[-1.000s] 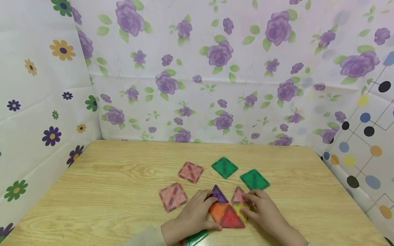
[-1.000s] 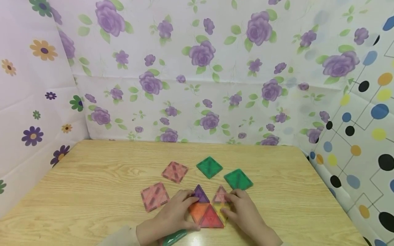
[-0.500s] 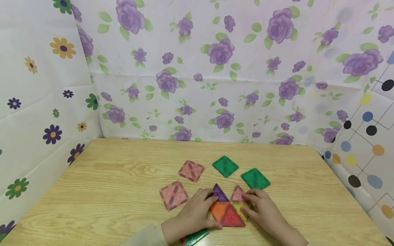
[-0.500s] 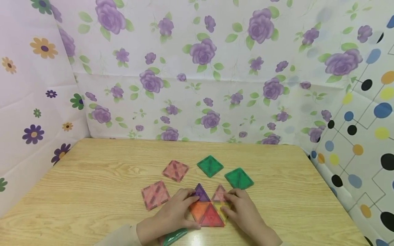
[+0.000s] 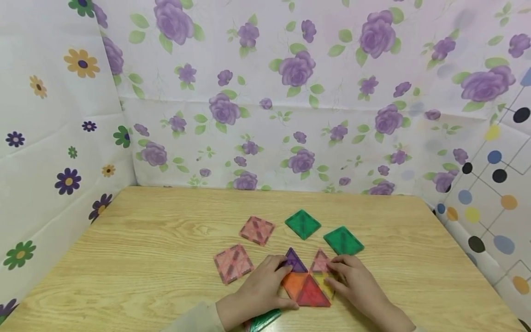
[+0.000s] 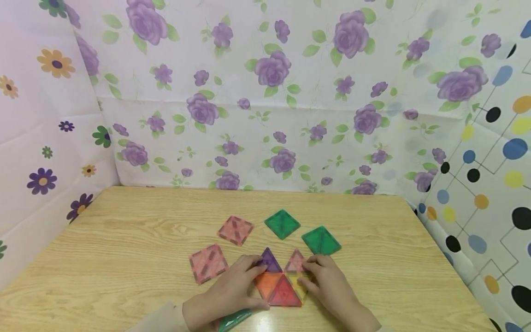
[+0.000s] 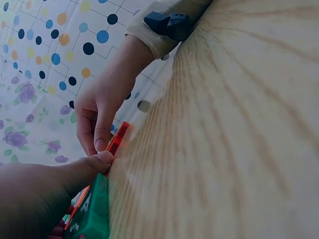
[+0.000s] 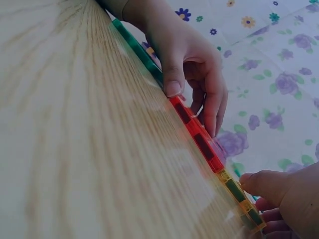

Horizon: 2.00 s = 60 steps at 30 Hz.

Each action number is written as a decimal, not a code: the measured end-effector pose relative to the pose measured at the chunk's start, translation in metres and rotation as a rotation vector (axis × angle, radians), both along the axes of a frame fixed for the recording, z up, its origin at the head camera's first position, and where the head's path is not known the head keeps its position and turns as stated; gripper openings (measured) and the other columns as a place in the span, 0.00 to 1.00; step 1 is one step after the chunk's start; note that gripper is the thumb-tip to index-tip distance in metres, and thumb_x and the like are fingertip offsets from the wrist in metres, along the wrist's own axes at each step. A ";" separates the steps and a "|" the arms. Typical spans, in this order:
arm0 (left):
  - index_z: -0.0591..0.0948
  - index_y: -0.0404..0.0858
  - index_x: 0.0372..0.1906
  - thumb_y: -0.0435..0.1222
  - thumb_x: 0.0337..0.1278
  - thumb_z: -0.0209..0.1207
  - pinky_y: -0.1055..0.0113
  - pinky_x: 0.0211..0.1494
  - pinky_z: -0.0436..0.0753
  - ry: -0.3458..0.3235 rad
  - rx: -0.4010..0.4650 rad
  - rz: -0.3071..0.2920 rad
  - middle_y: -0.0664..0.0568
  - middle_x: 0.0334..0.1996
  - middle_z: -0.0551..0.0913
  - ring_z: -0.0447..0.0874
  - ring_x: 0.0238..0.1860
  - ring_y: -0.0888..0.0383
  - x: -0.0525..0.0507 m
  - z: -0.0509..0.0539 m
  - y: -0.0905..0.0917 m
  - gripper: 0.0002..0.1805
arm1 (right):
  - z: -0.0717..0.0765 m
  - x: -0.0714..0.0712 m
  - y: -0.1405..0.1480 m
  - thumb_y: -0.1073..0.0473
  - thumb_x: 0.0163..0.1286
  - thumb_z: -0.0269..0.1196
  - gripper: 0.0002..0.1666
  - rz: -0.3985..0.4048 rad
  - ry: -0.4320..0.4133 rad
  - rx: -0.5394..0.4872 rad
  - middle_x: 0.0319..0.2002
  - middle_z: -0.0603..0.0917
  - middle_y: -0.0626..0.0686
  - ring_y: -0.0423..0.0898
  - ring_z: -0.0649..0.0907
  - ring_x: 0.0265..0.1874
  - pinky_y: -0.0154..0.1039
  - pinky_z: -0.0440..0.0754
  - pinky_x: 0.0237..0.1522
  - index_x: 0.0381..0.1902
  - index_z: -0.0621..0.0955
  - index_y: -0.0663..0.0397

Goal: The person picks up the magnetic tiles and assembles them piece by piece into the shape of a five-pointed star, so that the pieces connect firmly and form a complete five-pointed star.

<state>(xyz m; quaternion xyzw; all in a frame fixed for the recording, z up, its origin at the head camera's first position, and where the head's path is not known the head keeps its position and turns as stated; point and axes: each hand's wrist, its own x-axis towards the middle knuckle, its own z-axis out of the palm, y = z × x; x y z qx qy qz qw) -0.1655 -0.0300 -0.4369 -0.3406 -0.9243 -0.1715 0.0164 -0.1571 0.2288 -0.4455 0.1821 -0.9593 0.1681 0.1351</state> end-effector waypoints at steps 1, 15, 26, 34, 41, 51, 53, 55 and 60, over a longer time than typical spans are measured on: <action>0.76 0.38 0.62 0.65 0.44 0.63 0.61 0.63 0.77 0.001 0.002 -0.001 0.48 0.63 0.71 0.70 0.61 0.54 0.000 0.000 0.000 0.45 | 0.000 0.000 0.001 0.51 0.55 0.72 0.20 0.002 -0.001 -0.003 0.43 0.81 0.45 0.42 0.79 0.44 0.38 0.82 0.43 0.45 0.87 0.53; 0.76 0.41 0.62 0.66 0.43 0.63 0.57 0.63 0.75 -0.005 -0.031 0.061 0.49 0.60 0.73 0.71 0.60 0.53 0.000 0.002 -0.002 0.44 | 0.016 -0.001 0.028 0.49 0.63 0.66 0.28 0.162 -0.185 0.031 0.55 0.80 0.49 0.52 0.79 0.54 0.52 0.79 0.55 0.59 0.79 0.51; 0.74 0.31 0.63 0.70 0.36 0.63 0.54 0.67 0.70 -0.011 -0.043 0.183 0.44 0.60 0.72 0.69 0.62 0.49 -0.003 -0.001 -0.003 0.55 | 0.003 0.001 0.025 0.32 0.59 0.62 0.41 0.093 -0.130 -0.006 0.59 0.79 0.50 0.52 0.77 0.59 0.53 0.77 0.57 0.61 0.77 0.53; 0.75 0.32 0.61 0.68 0.33 0.67 0.50 0.66 0.70 -0.021 0.068 0.200 0.44 0.62 0.71 0.67 0.63 0.47 -0.005 -0.006 -0.005 0.54 | 0.006 0.003 0.021 0.32 0.59 0.62 0.40 0.091 -0.098 0.003 0.58 0.79 0.51 0.52 0.77 0.57 0.52 0.78 0.56 0.56 0.81 0.59; 0.76 0.33 0.61 0.66 0.31 0.69 0.47 0.68 0.67 -0.064 0.126 0.215 0.45 0.62 0.70 0.65 0.65 0.47 -0.005 -0.007 -0.005 0.53 | 0.007 0.004 0.019 0.39 0.58 0.67 0.36 0.063 -0.205 -0.091 0.58 0.78 0.50 0.52 0.75 0.59 0.54 0.76 0.58 0.56 0.80 0.60; 0.76 0.34 0.61 0.66 0.31 0.69 0.47 0.67 0.69 -0.090 0.125 0.212 0.47 0.61 0.71 0.66 0.64 0.48 -0.005 -0.006 -0.004 0.52 | 0.013 0.004 0.014 0.52 0.61 0.68 0.23 -0.027 -0.365 -0.273 0.56 0.80 0.48 0.55 0.75 0.61 0.55 0.73 0.61 0.52 0.83 0.56; 0.76 0.34 0.60 0.66 0.31 0.70 0.48 0.66 0.69 -0.094 0.129 0.209 0.47 0.60 0.72 0.66 0.63 0.49 -0.004 -0.005 -0.005 0.52 | 0.014 0.005 0.014 0.53 0.62 0.67 0.21 -0.045 -0.395 -0.307 0.55 0.80 0.49 0.55 0.76 0.60 0.54 0.74 0.61 0.51 0.83 0.56; 0.76 0.34 0.60 0.66 0.31 0.70 0.48 0.66 0.70 -0.095 0.134 0.208 0.47 0.60 0.72 0.66 0.63 0.49 -0.004 -0.005 -0.004 0.52 | 0.015 0.006 0.014 0.53 0.63 0.67 0.19 -0.056 -0.420 -0.350 0.54 0.81 0.49 0.53 0.78 0.57 0.47 0.79 0.56 0.50 0.83 0.55; 0.75 0.35 0.61 0.65 0.30 0.71 0.51 0.64 0.72 -0.070 0.125 0.215 0.49 0.55 0.75 0.70 0.58 0.51 -0.003 -0.005 -0.003 0.52 | 0.016 0.007 0.014 0.55 0.66 0.63 0.20 -0.094 -0.502 -0.492 0.49 0.82 0.52 0.41 0.81 0.43 0.29 0.80 0.39 0.53 0.80 0.58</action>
